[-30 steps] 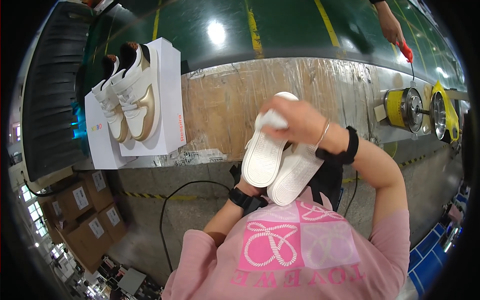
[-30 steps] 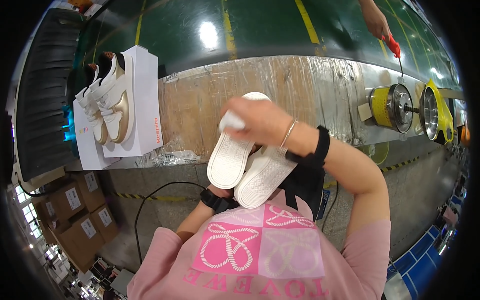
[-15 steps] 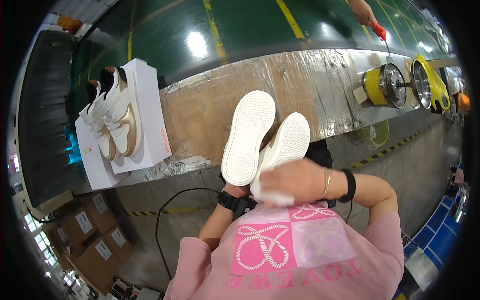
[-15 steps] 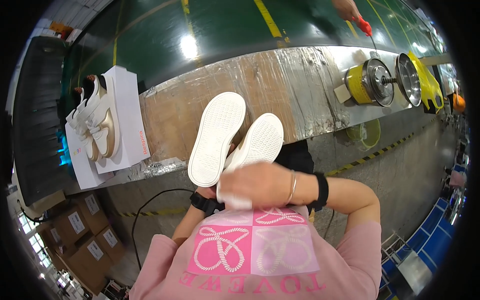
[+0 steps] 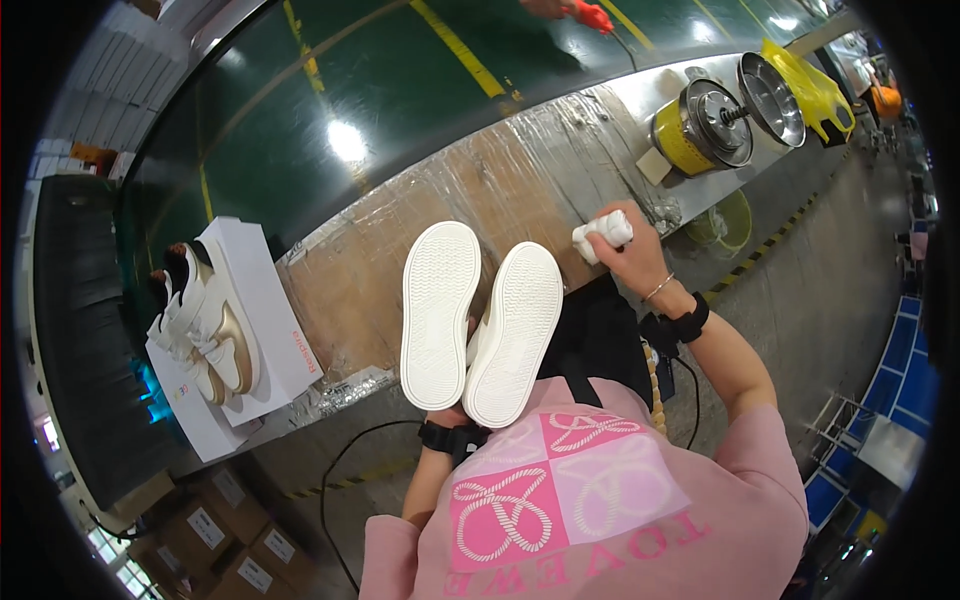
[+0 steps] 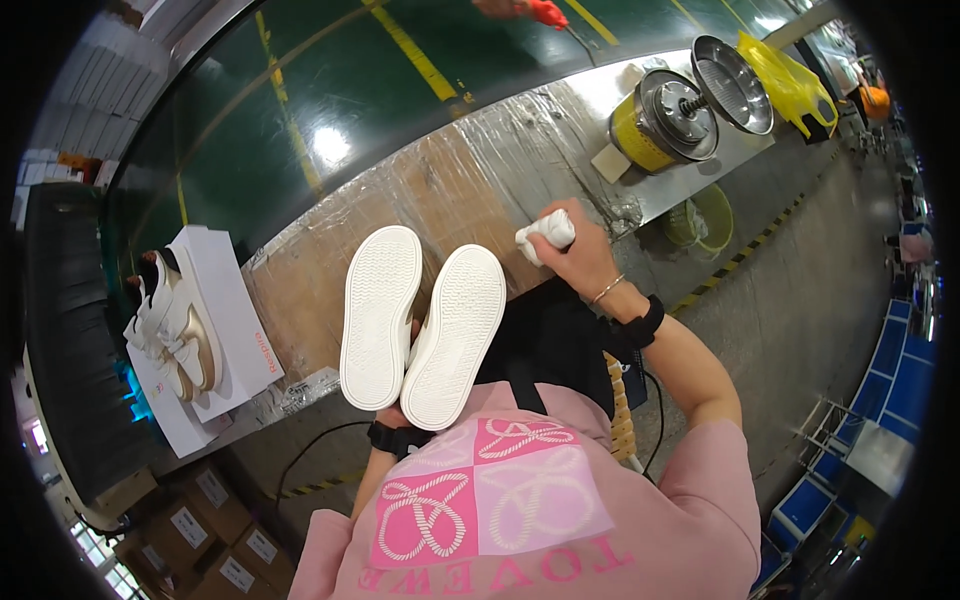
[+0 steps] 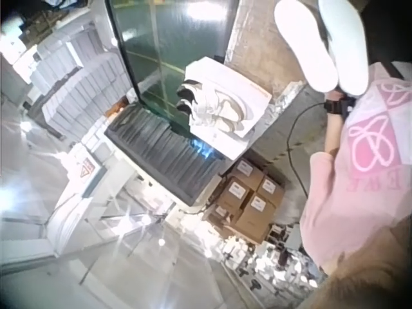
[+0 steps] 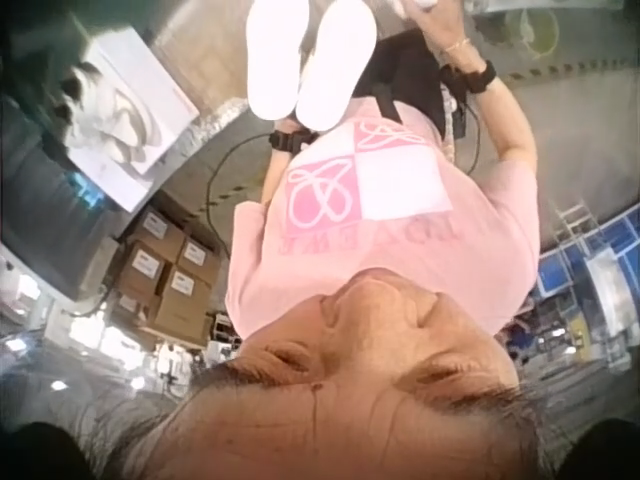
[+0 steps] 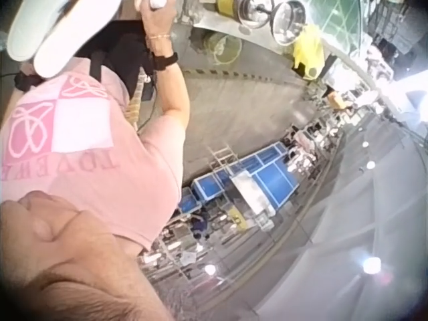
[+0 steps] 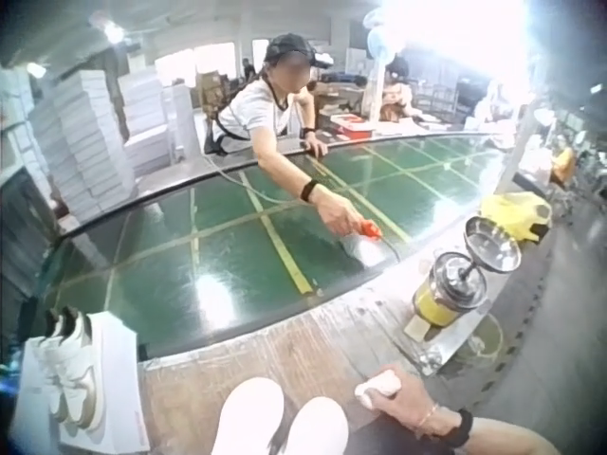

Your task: The recorder uses a cleaning tool and cloth to wipe and clean the soles of white sneakers on an assembly line.

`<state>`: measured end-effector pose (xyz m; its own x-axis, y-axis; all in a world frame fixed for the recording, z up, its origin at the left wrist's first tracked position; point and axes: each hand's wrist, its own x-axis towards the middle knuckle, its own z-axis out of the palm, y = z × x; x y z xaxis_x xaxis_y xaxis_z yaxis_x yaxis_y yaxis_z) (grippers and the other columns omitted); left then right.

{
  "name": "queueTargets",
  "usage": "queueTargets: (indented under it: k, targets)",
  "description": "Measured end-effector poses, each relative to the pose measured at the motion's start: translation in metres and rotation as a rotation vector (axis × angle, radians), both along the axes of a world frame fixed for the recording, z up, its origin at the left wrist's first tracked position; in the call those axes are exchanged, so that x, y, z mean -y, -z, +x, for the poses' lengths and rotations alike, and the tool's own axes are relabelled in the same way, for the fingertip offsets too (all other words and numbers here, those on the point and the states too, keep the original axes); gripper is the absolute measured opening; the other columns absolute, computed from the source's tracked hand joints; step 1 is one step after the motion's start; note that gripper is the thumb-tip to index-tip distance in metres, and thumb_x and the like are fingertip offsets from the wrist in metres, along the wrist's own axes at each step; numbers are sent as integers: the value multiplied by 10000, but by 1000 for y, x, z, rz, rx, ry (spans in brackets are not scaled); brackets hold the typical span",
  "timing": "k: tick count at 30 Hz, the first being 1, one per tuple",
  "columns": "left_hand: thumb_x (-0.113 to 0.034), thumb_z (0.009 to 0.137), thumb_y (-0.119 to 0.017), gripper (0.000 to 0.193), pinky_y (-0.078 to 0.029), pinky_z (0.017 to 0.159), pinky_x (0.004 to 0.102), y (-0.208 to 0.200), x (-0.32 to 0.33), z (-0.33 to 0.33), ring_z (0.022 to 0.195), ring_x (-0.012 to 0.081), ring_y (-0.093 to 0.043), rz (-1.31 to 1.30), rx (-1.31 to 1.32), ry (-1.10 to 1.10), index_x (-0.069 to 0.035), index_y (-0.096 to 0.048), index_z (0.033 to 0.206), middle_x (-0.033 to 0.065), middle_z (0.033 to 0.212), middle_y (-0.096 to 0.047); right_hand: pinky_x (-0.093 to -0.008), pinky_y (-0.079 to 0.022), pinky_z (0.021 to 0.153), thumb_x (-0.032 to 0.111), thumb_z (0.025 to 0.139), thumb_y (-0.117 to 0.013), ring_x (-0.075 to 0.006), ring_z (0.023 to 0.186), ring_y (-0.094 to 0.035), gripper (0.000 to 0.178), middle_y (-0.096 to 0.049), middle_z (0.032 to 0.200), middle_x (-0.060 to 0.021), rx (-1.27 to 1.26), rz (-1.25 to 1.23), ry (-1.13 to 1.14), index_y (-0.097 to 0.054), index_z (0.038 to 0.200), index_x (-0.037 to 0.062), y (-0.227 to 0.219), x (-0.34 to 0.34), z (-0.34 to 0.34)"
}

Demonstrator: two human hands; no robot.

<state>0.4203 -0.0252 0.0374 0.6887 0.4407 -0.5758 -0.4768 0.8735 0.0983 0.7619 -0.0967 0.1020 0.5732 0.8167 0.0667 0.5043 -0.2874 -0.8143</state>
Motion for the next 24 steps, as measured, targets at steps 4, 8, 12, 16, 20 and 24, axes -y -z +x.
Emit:
queueTargets:
  k: [4,8,12,16,20,24]
  targets:
    - [-284,998,-486,482,-474,1028,408,1,1,-1,1222,278,-547,19,3,16,-26,-440,1403,149,1388,-521,-326,-525,667,249,801,-759,-225,731,-674,363,-671,834,-104,-23,-1,47,-564,1062,87,0,-8,11]
    - [-285,997,-486,483,-472,1030,410,1,4,-9,1224,279,-545,48,4,11,-26,-440,1403,148,1389,-520,-336,-519,710,278,814,-742,-218,782,-669,367,-670,870,-106,-135,-119,-12,-565,1073,87,-6,-13,19]
    - [-286,997,-486,484,-469,1032,411,2,-2,-15,1226,280,-544,86,8,-3,-26,-440,1403,148,1390,-520,-345,-513,738,268,818,-721,-222,789,-652,357,-656,882,-105,-159,-121,-57,-571,1089,91,-3,-17,29]
    - [-287,997,-486,484,-467,1034,413,4,-4,-2,1228,281,-542,115,15,-11,-26,-440,1403,147,1391,-519,-341,-509,744,236,807,-711,-215,758,-625,363,-641,872,-100,428,20,45,-578,1106,79,-4,-25,31]
    - [-288,997,-486,485,-465,1037,414,6,-5,0,1230,282,-540,127,23,-9,-27,-440,1403,147,1392,-518,-305,-504,729,173,829,-681,-171,756,-601,361,-638,891,-86,362,80,25,-599,1155,44,-54,-31,2]
    - [-290,997,-486,486,-462,1039,416,8,-11,-5,1231,283,-539,122,35,23,-27,-441,1403,146,1393,-517,-251,-489,643,173,900,-643,-101,726,-578,340,-650,892,-36,-572,126,-155,-613,1194,4,-38,-33,-41]
